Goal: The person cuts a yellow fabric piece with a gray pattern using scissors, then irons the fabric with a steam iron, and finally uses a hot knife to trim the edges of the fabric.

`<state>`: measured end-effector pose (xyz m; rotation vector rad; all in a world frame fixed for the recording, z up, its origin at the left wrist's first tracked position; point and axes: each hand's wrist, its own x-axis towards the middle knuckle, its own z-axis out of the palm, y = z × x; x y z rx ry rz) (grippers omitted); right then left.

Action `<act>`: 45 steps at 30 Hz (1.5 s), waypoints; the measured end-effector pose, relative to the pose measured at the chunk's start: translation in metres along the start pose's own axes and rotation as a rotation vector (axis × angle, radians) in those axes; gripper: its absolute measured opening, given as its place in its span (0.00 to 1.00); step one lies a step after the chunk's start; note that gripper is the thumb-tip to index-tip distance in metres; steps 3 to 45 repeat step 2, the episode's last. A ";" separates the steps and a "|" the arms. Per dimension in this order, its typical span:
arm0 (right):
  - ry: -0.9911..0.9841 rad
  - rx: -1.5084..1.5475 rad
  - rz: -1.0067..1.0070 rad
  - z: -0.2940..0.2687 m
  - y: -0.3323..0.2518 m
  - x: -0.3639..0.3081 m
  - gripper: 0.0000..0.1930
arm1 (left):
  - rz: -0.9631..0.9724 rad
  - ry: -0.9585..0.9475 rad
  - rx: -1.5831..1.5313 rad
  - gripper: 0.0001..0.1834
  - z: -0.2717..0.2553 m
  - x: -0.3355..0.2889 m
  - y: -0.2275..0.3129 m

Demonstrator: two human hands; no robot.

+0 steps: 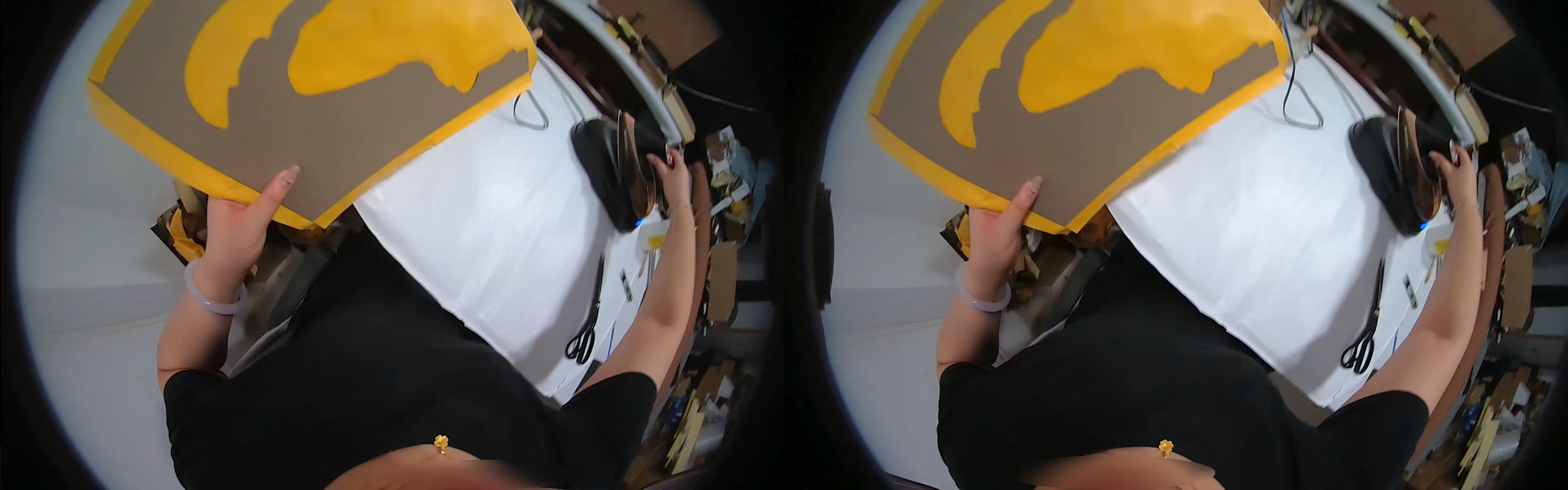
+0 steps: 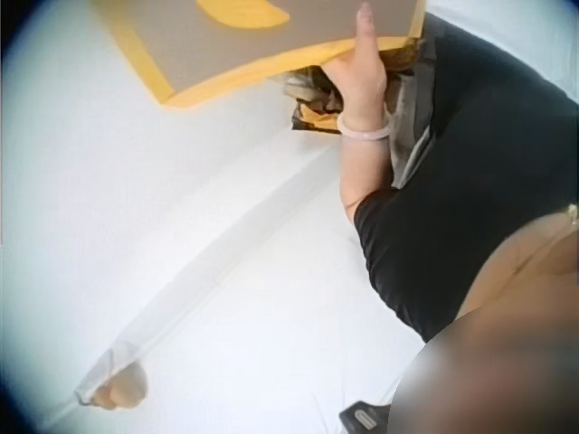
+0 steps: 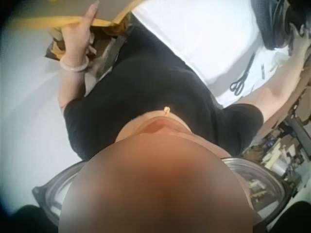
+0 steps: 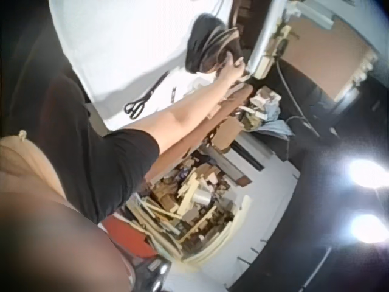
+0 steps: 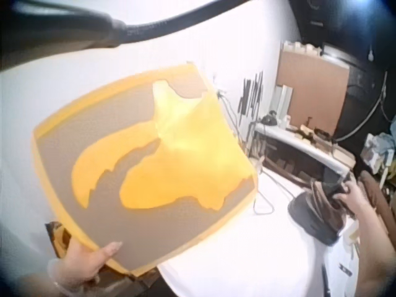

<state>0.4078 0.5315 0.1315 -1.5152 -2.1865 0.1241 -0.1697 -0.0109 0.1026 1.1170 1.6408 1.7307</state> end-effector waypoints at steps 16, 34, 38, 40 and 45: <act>0.132 0.064 -0.144 -0.014 0.023 0.013 0.30 | 0.057 0.071 -0.068 0.24 0.001 0.019 0.011; 0.132 0.064 -0.144 -0.014 0.023 0.013 0.30 | 0.057 0.071 -0.068 0.24 0.001 0.019 0.011; 0.132 0.064 -0.144 -0.014 0.023 0.013 0.30 | 0.057 0.071 -0.068 0.24 0.001 0.019 0.011; 0.132 0.064 -0.144 -0.014 0.023 0.013 0.30 | 0.057 0.071 -0.068 0.24 0.001 0.019 0.011; 0.132 0.064 -0.144 -0.014 0.023 0.013 0.30 | 0.057 0.071 -0.068 0.24 0.001 0.019 0.011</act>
